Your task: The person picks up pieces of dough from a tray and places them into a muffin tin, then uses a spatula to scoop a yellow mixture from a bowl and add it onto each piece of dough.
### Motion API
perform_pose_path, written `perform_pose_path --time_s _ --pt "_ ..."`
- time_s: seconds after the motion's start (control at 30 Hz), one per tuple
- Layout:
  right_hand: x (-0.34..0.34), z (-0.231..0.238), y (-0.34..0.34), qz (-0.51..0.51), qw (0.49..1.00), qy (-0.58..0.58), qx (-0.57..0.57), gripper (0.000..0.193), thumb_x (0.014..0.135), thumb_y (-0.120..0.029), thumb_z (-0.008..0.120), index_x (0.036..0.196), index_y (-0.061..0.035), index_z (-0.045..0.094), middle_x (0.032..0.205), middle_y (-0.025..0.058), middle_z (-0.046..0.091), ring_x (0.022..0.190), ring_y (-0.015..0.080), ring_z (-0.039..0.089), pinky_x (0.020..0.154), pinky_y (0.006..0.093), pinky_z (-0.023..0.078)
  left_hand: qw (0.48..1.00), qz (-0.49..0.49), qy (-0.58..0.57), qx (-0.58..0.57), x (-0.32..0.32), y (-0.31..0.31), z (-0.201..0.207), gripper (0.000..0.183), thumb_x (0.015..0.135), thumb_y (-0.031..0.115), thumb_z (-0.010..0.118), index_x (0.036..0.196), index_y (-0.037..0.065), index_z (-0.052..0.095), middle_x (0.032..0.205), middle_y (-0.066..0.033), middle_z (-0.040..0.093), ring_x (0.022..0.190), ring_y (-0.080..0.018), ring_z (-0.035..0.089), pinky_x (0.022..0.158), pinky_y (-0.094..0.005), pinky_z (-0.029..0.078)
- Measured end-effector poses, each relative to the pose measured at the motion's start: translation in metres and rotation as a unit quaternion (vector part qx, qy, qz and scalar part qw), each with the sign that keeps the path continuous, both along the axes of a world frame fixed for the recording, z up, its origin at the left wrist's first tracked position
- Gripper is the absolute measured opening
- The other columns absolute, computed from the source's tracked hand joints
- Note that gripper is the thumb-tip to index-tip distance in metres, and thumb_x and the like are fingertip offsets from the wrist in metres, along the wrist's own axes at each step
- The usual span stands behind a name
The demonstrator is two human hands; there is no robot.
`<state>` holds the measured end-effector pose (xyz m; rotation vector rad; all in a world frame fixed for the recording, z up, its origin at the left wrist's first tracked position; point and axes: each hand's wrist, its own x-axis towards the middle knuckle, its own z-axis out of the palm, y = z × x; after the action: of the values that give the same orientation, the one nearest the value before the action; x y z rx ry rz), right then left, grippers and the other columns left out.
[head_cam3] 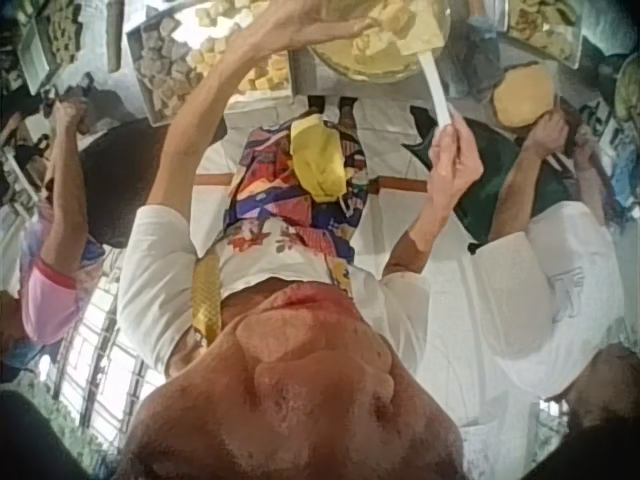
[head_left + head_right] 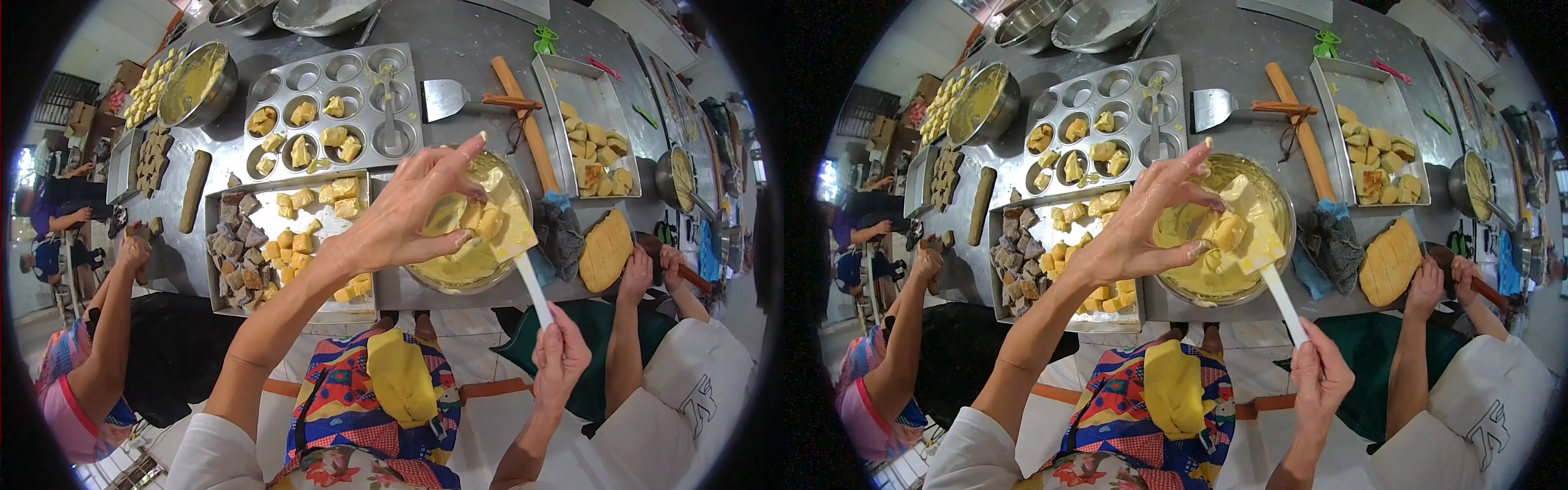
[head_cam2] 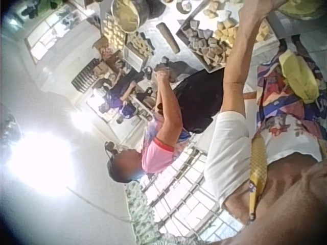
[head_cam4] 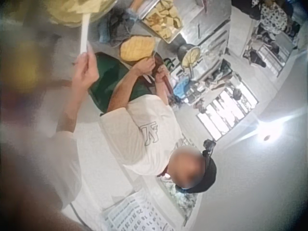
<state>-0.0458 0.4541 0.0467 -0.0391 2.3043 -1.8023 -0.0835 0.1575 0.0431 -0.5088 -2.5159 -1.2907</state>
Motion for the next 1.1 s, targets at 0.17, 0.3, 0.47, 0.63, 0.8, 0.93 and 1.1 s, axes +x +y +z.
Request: perform_pose_path --time_s 0.17,0.3,0.47,0.63,0.8,0.93,1.1 --pt "0.007 -0.025 0.000 0.018 0.994 -0.035 -0.101 0.026 0.094 -0.010 0.051 0.115 0.0035 0.058 0.062 -0.0010 0.045 0.049 0.0009 0.032 0.041 0.0156 0.024 1.000 0.009 -0.012 -0.013 -0.004 -0.006 0.005 0.088 0.070 0.020 0.072 0.144 0.008 0.024 0.104 -0.0074 0.062 0.112 -0.0265 0.044 0.100 -0.0414 0.031" --pt "0.012 -0.029 -0.004 0.012 0.992 -0.033 -0.120 0.026 0.094 -0.009 0.051 0.115 0.0034 0.058 0.062 -0.0005 0.045 0.049 0.0009 0.031 0.042 0.0160 0.024 0.991 0.098 -0.079 -0.034 -0.003 -0.005 0.017 0.083 0.071 0.017 0.073 0.142 0.009 0.030 0.093 -0.0061 0.060 0.104 -0.0223 0.050 0.099 -0.0397 0.035" --pt "0.019 -0.023 -0.016 -0.004 0.999 0.008 -0.038 0.026 0.094 -0.009 0.049 0.116 0.0023 0.058 0.062 -0.0015 0.044 0.049 0.0003 0.030 0.042 0.0161 0.023 0.986 0.112 -0.121 0.029 -0.001 -0.003 0.005 0.074 0.071 0.009 0.072 0.136 0.010 0.038 0.087 -0.0047 0.058 0.089 -0.0199 0.057 0.092 -0.0389 0.040" --pt "0.026 -0.018 -0.027 -0.009 1.000 -0.016 -0.006 0.026 0.095 -0.010 0.048 0.116 0.0009 0.058 0.063 -0.0032 0.044 0.050 -0.0002 0.031 0.042 0.0156 0.022 0.985 0.142 -0.099 0.011 0.007 0.013 -0.015 0.055 0.072 0.006 0.067 0.124 0.008 0.049 0.087 -0.0074 0.060 0.090 -0.0239 0.057 0.087 -0.0399 0.042" --pt "0.030 -0.018 -0.029 -0.027 0.998 -0.060 -0.012 0.027 0.094 -0.009 0.049 0.118 0.0008 0.057 0.065 -0.0022 0.046 0.052 0.0009 0.035 0.044 0.0157 0.025 0.977 0.188 -0.105 0.010 0.016 0.032 -0.015 0.052 0.073 0.015 0.068 0.120 0.003 0.049 0.089 -0.0102 0.061 0.091 -0.0285 0.056 0.086 -0.0405 0.042" --pt "0.035 -0.020 -0.027 -0.024 0.999 -0.044 -0.002 0.027 0.094 -0.008 0.050 0.118 0.0001 0.058 0.067 -0.0013 0.048 0.053 0.0015 0.036 0.045 0.0159 0.025 0.967 0.226 -0.110 0.036 0.014 0.041 -0.025 0.055 0.072 0.017 0.071 0.118 0.000 0.047 0.087 -0.0111 0.060 0.090 -0.0269 0.057 0.085 -0.0385 0.042" --pt "0.040 -0.028 -0.024 -0.004 0.999 0.029 0.044 0.027 0.094 -0.009 0.049 0.118 0.0006 0.057 0.067 -0.0019 0.048 0.053 0.0012 0.034 0.045 0.0164 0.024 0.951 0.228 -0.141 0.152 0.011 0.040 -0.032 0.055 0.072 0.018 0.073 0.117 0.001 0.047 0.087 -0.0075 0.058 0.087 -0.0183 0.057 0.080 -0.0325 0.044"
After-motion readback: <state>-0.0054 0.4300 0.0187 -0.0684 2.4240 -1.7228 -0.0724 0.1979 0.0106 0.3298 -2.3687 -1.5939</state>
